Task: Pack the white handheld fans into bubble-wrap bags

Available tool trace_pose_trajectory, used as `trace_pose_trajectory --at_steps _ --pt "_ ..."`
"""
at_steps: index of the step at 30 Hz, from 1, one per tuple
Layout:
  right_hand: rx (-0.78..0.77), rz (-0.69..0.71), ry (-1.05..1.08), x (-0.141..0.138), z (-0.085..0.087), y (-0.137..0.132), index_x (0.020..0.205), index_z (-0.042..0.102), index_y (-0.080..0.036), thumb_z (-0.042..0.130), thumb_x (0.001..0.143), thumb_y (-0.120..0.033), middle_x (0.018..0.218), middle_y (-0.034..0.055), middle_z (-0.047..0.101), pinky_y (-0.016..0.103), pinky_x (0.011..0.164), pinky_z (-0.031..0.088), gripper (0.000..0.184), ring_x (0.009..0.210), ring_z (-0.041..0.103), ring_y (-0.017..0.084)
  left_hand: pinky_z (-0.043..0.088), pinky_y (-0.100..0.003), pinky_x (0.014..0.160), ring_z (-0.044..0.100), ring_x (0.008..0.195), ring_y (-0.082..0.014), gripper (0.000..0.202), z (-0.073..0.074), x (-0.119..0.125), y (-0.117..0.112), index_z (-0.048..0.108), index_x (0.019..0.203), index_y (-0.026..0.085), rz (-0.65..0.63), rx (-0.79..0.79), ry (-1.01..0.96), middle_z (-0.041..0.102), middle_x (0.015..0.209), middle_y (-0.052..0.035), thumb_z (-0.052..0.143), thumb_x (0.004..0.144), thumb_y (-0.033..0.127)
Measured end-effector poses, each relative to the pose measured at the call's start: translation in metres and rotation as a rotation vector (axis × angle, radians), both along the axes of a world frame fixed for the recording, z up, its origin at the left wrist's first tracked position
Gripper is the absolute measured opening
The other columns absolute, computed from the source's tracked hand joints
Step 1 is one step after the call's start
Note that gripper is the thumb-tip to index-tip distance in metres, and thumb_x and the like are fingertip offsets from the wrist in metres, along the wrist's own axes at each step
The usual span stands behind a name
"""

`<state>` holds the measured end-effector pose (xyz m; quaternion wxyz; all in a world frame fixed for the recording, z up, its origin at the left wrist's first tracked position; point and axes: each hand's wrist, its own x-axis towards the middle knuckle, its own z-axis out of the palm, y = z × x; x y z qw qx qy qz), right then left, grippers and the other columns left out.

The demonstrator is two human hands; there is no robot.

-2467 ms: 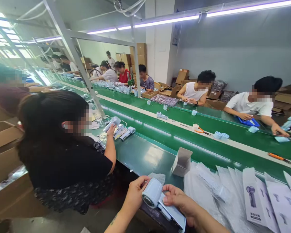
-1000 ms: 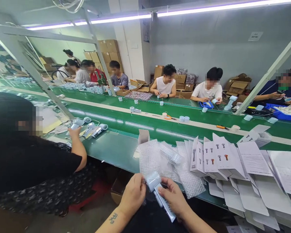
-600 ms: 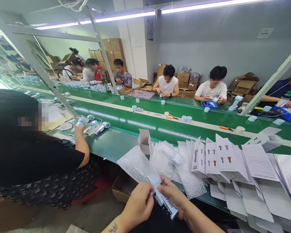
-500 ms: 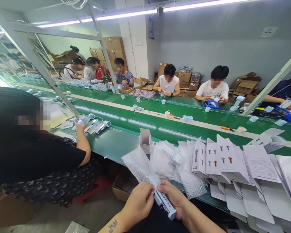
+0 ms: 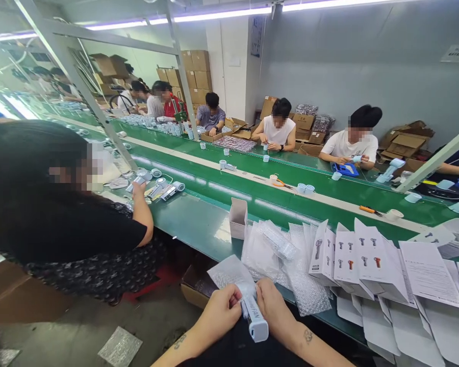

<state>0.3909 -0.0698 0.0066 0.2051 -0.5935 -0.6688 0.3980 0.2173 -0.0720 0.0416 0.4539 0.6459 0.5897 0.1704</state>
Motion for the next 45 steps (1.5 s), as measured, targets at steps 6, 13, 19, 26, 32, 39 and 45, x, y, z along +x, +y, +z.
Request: trace_pose_trajectory --at_steps 6,13,19,26,32,39,45 --pt "0.053 0.253 -0.254 0.005 0.027 0.003 0.089 0.057 -0.015 0.04 0.073 0.004 0.095 0.0128 0.061 0.034 0.073 0.043 0.03 0.083 0.059 0.024 0.031 -0.022 0.054 0.046 0.056 -0.0117 0.013 0.001 -0.006 0.005 0.06 0.071 0.017 -0.007 -0.026 -0.017 0.049 0.056 0.0055 0.048 0.068 0.014" --pt "0.026 0.408 -0.271 0.011 0.063 0.016 0.088 0.051 -0.017 0.043 0.088 -0.016 0.082 0.007 0.063 0.027 0.06 0.038 0.007 0.07 0.059 0.019 0.031 -0.023 0.054 0.046 0.057 -0.0123 0.015 0.002 -0.015 0.011 0.061 0.069 0.016 0.024 -0.033 -0.046 0.051 0.057 0.0042 0.047 0.065 0.016" --pt "-0.388 0.278 0.278 0.009 0.075 0.026 0.077 0.036 -0.024 0.048 0.086 -0.026 0.047 -0.0123 0.043 0.015 0.035 0.029 0.016 0.035 0.044 0.007 0.035 -0.024 0.056 0.047 0.059 -0.013 0.017 0.027 -0.026 0.008 0.063 0.072 0.015 0.137 -0.039 -0.131 0.052 0.059 0.0034 0.048 0.068 0.023" --pt "-0.427 0.201 0.854 -0.011 0.1 0.052 0.072 0.039 -0.023 0.069 0.073 -0.044 0.041 -0.0123 0.049 0.013 0.031 0.025 0.036 0.03 0.037 0.004 0.048 -0.035 0.087 0.057 0.11 -0.027 0.051 0.075 -0.069 0.028 0.062 0.115 0.021 0.072 -0.009 -0.478 0.063 0.115 -0.0093 0.07 0.071 0.045" --pt "-0.461 -0.078 1.13 -0.07 0.099 0.064 0.068 0.033 -0.023 0.074 0.06 -0.047 0.049 -0.0111 0.045 0.013 0.035 0.029 0.047 0.038 0.034 0.002 0.023 -0.046 0.117 0.024 0.144 -0.0305 0.137 0.051 -0.069 0.035 0.0 0.152 0.028 -0.213 -0.054 -0.34 0.017 0.161 -0.0139 0.09 0.05 0.034" --pt "-0.171 -0.201 0.863 -0.072 0.078 0.108 0.075 0.047 -0.021 0.057 0.077 -0.059 0.07 0.0001 0.058 0.032 0.058 0.053 0.039 0.059 0.056 0.013 0.046 -0.037 0.1 0.063 0.108 -0.0264 0.045 0.059 -0.07 0.067 0.056 0.126 0.018 -0.005 0.203 -0.153 0.066 0.123 -0.01 0.054 0.083 0.03" --pt "0.169 -0.163 0.497 -0.035 0.056 0.197 0.09 0.069 -0.019 0.078 0.066 -0.026 0.14 0.0115 0.047 0.05 0.115 0.02 0.027 0.135 0.032 0.033 0.054 -0.032 0.08 0.066 0.087 -0.024 0.038 0.122 -0.103 0.154 0.067 0.101 0.015 -0.047 0.342 -0.21 0.073 0.092 -0.006 0.068 0.07 0.037"
